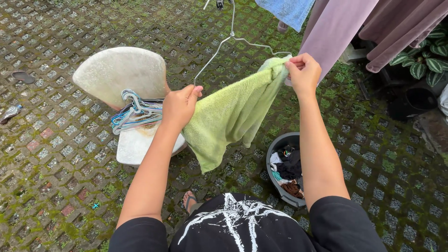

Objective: Hanging various clothes and towels onto hangers and placing them on a clothes drying rack in an outdoor area.

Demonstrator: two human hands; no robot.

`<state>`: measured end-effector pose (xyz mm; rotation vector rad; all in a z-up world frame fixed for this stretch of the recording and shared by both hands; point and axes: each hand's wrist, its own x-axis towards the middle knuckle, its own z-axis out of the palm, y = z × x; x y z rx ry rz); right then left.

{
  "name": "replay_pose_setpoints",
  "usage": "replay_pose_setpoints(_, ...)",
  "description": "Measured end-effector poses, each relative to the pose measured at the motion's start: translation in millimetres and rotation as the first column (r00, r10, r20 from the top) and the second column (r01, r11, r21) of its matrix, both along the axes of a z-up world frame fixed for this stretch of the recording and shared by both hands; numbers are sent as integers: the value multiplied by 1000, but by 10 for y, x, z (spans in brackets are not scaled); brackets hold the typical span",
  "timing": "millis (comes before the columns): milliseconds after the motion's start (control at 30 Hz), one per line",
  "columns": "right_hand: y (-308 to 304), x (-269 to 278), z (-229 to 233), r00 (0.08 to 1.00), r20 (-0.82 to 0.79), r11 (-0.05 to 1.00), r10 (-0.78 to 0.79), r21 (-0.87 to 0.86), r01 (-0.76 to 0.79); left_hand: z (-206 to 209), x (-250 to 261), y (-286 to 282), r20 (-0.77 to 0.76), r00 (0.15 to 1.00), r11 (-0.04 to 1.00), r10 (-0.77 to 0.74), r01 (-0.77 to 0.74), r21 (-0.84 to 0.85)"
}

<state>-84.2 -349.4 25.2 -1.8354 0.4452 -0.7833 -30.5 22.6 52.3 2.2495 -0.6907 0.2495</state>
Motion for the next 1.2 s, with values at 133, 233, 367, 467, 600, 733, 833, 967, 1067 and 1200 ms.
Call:
replay_pose_setpoints(133,443,-164,160,968,242,716,-68,-664,217,-66,40,-82,176,982,989,-73,94,-117)
replay_pose_setpoints(233,939,-162,302,968,159,648,192,-761,-4,-86,10,-132,183,980,991,-77,95,-96)
replay_pose_setpoints(367,950,-9,229,950,63,515,306,-850,-110,-90,6,-100,201,978,992,-55,77,-104)
replay_pose_setpoints(467,1044,-23,215,914,55,462,402,-874,-150,-47,-5,-43,178,984,995,-29,45,-87)
replay_pose_setpoints(600,1526,-147,303,836,52,400,546,-893,-205,-122,-25,-167,178,983,989,-52,75,-128)
replay_pose_setpoints(733,1558,-289,460,770,110,464,629,-847,-258,-39,3,-76,211,973,969,-90,135,-208)
replay_pose_setpoints(833,1174,-268,458,904,190,806,383,-546,-227,48,8,11,-9,1000,991,-22,20,-135)
replay_pose_setpoints(967,809,-183,276,947,111,874,301,-429,-227,-50,81,23,-266,944,954,-194,118,-277)
replay_pose_setpoints(1067,759,-170,186,953,67,874,294,-423,-240,-167,80,-13,-361,894,936,-264,148,-318)
replay_pose_setpoints(1200,493,-129,52,963,258,823,79,-561,83,-342,105,43,-391,878,920,-275,122,-373)
